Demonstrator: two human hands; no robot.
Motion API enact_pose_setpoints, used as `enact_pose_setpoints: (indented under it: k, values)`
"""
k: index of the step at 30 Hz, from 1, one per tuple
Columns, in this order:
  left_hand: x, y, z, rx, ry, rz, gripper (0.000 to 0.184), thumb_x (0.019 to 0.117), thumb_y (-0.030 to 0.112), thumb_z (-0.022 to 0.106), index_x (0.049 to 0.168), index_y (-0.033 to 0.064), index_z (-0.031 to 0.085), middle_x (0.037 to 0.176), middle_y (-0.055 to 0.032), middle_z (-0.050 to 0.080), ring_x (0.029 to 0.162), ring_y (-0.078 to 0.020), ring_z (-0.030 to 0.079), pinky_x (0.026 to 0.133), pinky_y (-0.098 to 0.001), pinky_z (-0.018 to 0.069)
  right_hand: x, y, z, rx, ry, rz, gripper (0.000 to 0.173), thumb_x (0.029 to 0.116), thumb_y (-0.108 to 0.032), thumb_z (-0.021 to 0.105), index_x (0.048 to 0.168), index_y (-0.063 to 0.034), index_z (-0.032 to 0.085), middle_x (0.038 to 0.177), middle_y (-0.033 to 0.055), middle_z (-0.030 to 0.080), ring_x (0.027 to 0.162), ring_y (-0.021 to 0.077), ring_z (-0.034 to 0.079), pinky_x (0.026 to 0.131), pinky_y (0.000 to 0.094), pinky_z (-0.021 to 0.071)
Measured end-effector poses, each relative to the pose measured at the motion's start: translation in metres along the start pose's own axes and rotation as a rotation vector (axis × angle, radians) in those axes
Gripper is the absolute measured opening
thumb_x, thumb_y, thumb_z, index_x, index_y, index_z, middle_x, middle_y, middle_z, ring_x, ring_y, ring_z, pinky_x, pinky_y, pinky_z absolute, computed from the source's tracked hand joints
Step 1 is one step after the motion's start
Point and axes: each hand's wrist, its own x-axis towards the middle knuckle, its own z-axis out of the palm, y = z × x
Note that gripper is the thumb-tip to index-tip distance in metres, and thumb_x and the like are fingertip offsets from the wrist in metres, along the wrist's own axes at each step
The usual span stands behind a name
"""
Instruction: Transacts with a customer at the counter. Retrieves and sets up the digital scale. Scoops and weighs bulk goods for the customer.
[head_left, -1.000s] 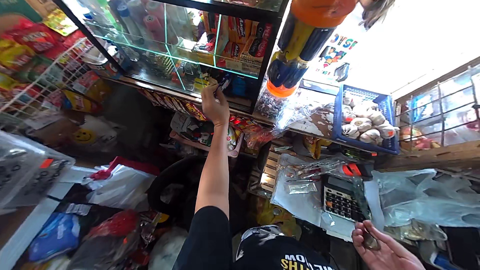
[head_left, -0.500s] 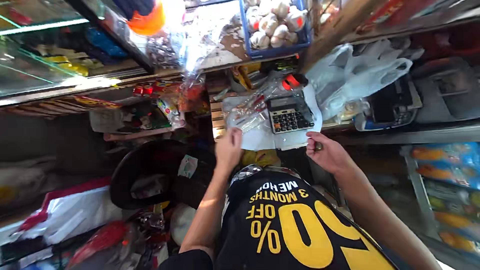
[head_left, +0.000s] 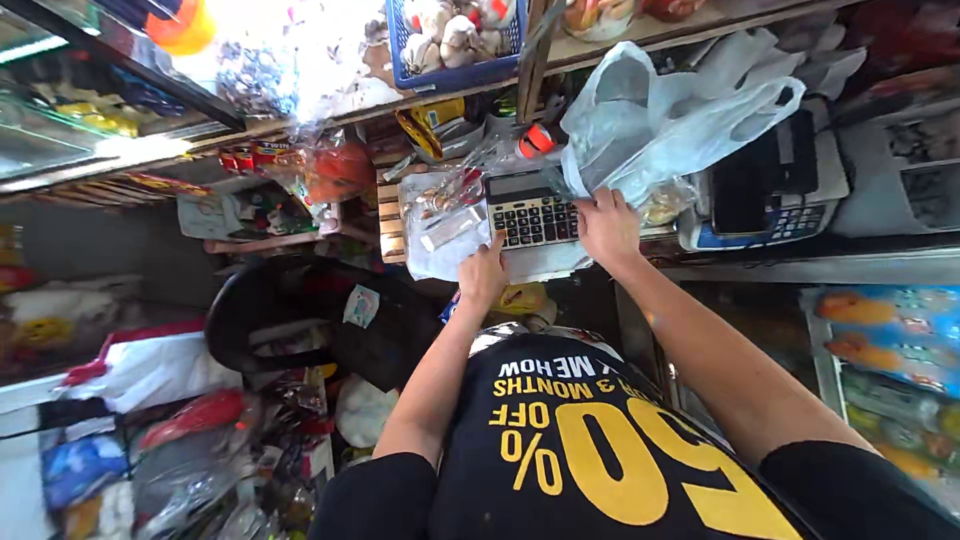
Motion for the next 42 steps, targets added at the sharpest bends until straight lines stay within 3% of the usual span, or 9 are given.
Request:
enact_pose_setpoints:
  k: [6, 13, 17, 23, 26, 29, 32, 36, 42]
  values:
    - [0.006, 0.039, 0.007, 0.031, -0.036, -0.001, 0.051, 0.1036, 0.021, 0.045, 0.154, 0.0308, 0.049, 0.111, -0.0206, 0.071, 0.088, -0.0402, 0.071, 0.07, -0.0571, 0.0555, 0.004, 0.005, 0.003, 0.047, -0.001, 0.005, 0.031, 0.1003, -0.01, 0.056, 0.128, -0.0049, 0.068, 0.127, 0.0261, 0.061, 0.119, 0.0477, 0.059, 0.082, 0.0626, 0.0519]
    - [0.006, 0.053, 0.012, 0.028, 0.026, 0.064, 0.046, 0.1011, 0.018, 0.049, 0.146, 0.0233, 0.059, 0.109, -0.0177, 0.072, 0.084, -0.0367, 0.072, 0.066, -0.0551, 0.0563, 0.002, 0.021, -0.001, 0.126, 0.014, -0.041, 0.034, 0.1024, -0.008, 0.051, 0.132, -0.0107, 0.068, 0.126, 0.0249, 0.062, 0.115, 0.0482, 0.06, 0.078, 0.0621, 0.0531]
    - [0.015, 0.074, 0.014, 0.045, -0.132, 0.073, 0.05, 0.1028, 0.02, 0.046, 0.152, 0.0299, 0.052, 0.116, -0.0195, 0.07, 0.093, -0.0389, 0.071, 0.073, -0.058, 0.0554, 0.003, 0.022, -0.001, 0.168, -0.015, -0.001, 0.035, 0.1031, -0.012, 0.053, 0.136, -0.0135, 0.066, 0.128, 0.0232, 0.062, 0.117, 0.0466, 0.06, 0.079, 0.062, 0.0529]
    - [0.043, 0.07, 0.001, 0.014, -0.069, -0.038, 0.056, 0.1011, 0.022, 0.05, 0.157, 0.0269, 0.044, 0.115, -0.0187, 0.072, 0.101, -0.0396, 0.071, 0.078, -0.0596, 0.055, 0.002, 0.024, -0.004, 0.187, -0.047, 0.009, 0.037, 0.1029, -0.014, 0.056, 0.139, -0.0154, 0.064, 0.127, 0.0228, 0.062, 0.117, 0.0453, 0.06, 0.082, 0.0603, 0.0533]
    - [0.03, 0.075, 0.006, 0.026, -0.049, 0.041, 0.051, 0.1001, 0.02, 0.05, 0.15, 0.0265, 0.054, 0.113, -0.017, 0.072, 0.095, -0.0378, 0.072, 0.073, -0.0581, 0.0564, 0.002, 0.024, -0.008, 0.214, -0.049, 0.006, 0.036, 0.1025, -0.013, 0.057, 0.138, -0.0139, 0.065, 0.126, 0.0239, 0.062, 0.118, 0.0459, 0.06, 0.084, 0.0607, 0.0527]
    - [0.014, 0.079, 0.017, 0.041, -0.163, 0.065, 0.051, 0.1005, 0.019, 0.05, 0.151, 0.0267, 0.053, 0.114, -0.0182, 0.072, 0.098, -0.0389, 0.071, 0.075, -0.0589, 0.0554, 0.002, 0.027, -0.006, 0.222, -0.055, -0.012, 0.036, 0.1023, -0.014, 0.057, 0.138, -0.014, 0.065, 0.127, 0.0244, 0.062, 0.118, 0.0463, 0.059, 0.085, 0.0616, 0.0524]
    - [-0.002, 0.081, 0.022, 0.001, -0.144, 0.108, 0.034, 0.101, 0.022, 0.052, 0.13, 0.0152, 0.068, 0.111, -0.0168, 0.071, 0.096, -0.0371, 0.071, 0.074, -0.0584, 0.056, 0.003, 0.029, -0.007, 0.236, -0.054, -0.018, 0.036, 0.1023, -0.015, 0.057, 0.137, -0.0139, 0.065, 0.126, 0.0256, 0.062, 0.117, 0.0476, 0.059, 0.086, 0.064, 0.0511]
    - [-0.006, 0.077, 0.026, -0.031, -0.141, 0.039, 0.041, 0.1052, 0.026, 0.045, 0.143, 0.0188, 0.06, 0.113, -0.0177, 0.072, 0.097, -0.0383, 0.071, 0.077, -0.0586, 0.0556, 0.004, 0.029, -0.008, 0.231, -0.062, -0.023, 0.036, 0.1023, -0.015, 0.057, 0.137, -0.0145, 0.065, 0.125, 0.0251, 0.062, 0.116, 0.0466, 0.06, 0.086, 0.0622, 0.0516]
    - [0.022, 0.091, 0.013, 0.022, -0.126, -0.027, 0.06, 0.1037, 0.019, 0.043, 0.162, 0.031, 0.034, 0.106, -0.018, 0.073, 0.092, -0.0389, 0.072, 0.072, -0.0577, 0.0556, 0.003, 0.028, -0.01, 0.224, -0.086, -0.004, 0.037, 0.1029, -0.015, 0.057, 0.139, -0.0157, 0.064, 0.127, 0.0241, 0.062, 0.118, 0.0459, 0.059, 0.087, 0.0619, 0.0516]
